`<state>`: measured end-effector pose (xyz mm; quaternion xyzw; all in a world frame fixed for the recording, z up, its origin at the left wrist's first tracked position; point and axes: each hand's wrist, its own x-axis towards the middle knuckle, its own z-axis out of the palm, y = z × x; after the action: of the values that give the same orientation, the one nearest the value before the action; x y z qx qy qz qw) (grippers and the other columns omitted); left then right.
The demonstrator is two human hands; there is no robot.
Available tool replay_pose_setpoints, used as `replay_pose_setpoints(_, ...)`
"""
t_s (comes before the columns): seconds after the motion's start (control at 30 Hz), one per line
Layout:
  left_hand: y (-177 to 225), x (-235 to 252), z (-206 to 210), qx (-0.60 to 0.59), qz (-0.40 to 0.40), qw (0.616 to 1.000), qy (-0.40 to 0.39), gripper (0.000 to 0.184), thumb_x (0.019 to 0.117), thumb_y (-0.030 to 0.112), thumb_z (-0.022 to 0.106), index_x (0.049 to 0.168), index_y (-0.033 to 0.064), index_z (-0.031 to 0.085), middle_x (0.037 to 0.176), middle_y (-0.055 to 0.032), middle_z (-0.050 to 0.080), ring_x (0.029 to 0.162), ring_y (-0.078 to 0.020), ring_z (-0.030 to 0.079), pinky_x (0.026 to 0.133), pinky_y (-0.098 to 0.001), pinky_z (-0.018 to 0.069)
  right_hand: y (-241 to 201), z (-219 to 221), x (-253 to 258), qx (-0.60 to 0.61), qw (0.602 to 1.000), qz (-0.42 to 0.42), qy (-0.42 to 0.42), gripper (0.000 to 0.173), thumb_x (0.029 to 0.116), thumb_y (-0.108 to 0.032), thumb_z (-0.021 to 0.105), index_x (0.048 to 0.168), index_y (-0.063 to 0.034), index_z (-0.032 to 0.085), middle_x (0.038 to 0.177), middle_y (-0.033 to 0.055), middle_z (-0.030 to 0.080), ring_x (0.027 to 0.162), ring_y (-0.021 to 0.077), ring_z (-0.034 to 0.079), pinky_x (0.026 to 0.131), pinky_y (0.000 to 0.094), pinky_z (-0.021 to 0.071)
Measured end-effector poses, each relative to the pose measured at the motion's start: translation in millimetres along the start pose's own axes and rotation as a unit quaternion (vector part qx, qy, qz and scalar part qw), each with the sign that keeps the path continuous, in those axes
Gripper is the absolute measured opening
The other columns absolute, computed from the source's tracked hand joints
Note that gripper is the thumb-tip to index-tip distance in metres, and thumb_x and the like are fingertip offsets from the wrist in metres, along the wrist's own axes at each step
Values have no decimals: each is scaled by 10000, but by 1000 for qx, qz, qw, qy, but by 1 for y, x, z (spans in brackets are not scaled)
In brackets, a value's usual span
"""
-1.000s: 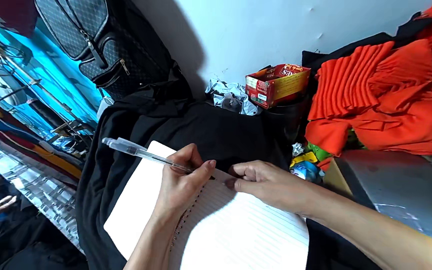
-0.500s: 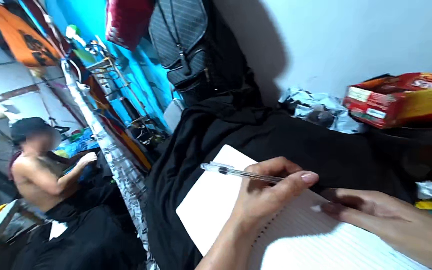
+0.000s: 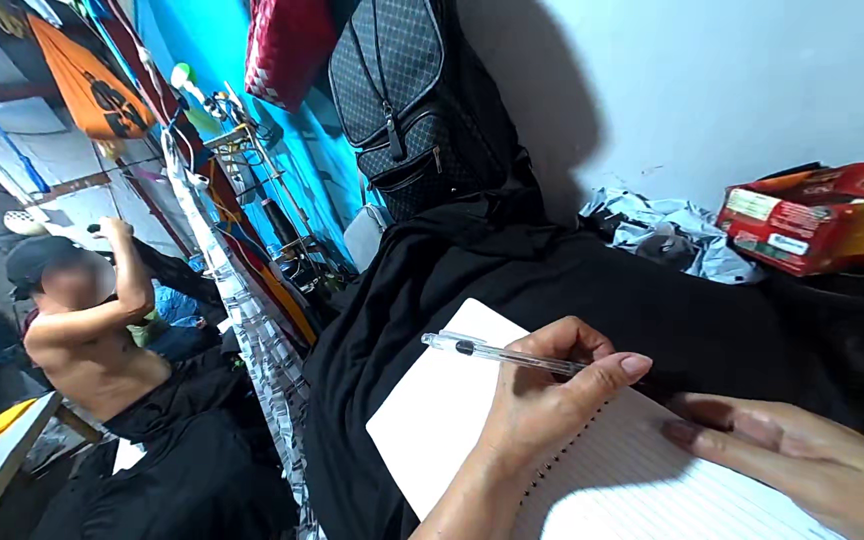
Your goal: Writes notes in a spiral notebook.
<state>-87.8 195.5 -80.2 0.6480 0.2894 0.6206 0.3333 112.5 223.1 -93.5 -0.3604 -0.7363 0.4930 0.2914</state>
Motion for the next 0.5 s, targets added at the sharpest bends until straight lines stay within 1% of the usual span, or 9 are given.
replay_pose_setpoints(0.03, 0, 0, 0, 3, 2, 1000, 0, 116, 941, -31, 613, 836, 17, 607, 646, 11, 572, 551, 15, 516, 526, -127, 439, 0, 0, 0, -3, 1000, -1, 0, 123, 1003, -89, 548, 1024, -67, 667, 842, -32, 662, 781, 4, 633, 732, 217, 517)
replay_pose_setpoints(0.13, 0, 0, 0, 5, -3, 1000, 1, 118, 941, -33, 609, 833, 14, 607, 641, 11, 575, 552, 16, 521, 529, -126, 440, 1, 0, 0, -4, 1000, -5, 2, 115, 1001, -121, 554, 995, -99, 666, 808, -57, 653, 750, -9, 627, 700, 204, 513)
replay_pose_setpoints(0.33, -1, 1, 0, 3, -9, 1000, -5, 122, 946, -27, 608, 834, 19, 613, 642, 14, 579, 551, 17, 525, 528, -124, 444, 5, 0, 2, -12, 1000, -2, 7, 133, 990, -170, 573, 1020, -104, 685, 820, -40, 659, 755, 18, 628, 701, 238, 509)
replay_pose_setpoints(0.5, 0, 1, 1, -3, -13, 1000, -7, 126, 946, -33, 609, 831, 18, 612, 639, 9, 578, 548, 14, 523, 530, -123, 444, 2, 1, 0, -14, 1000, 7, 12, 132, 995, -136, 570, 1032, -90, 688, 822, -26, 667, 759, 30, 634, 705, 248, 511)
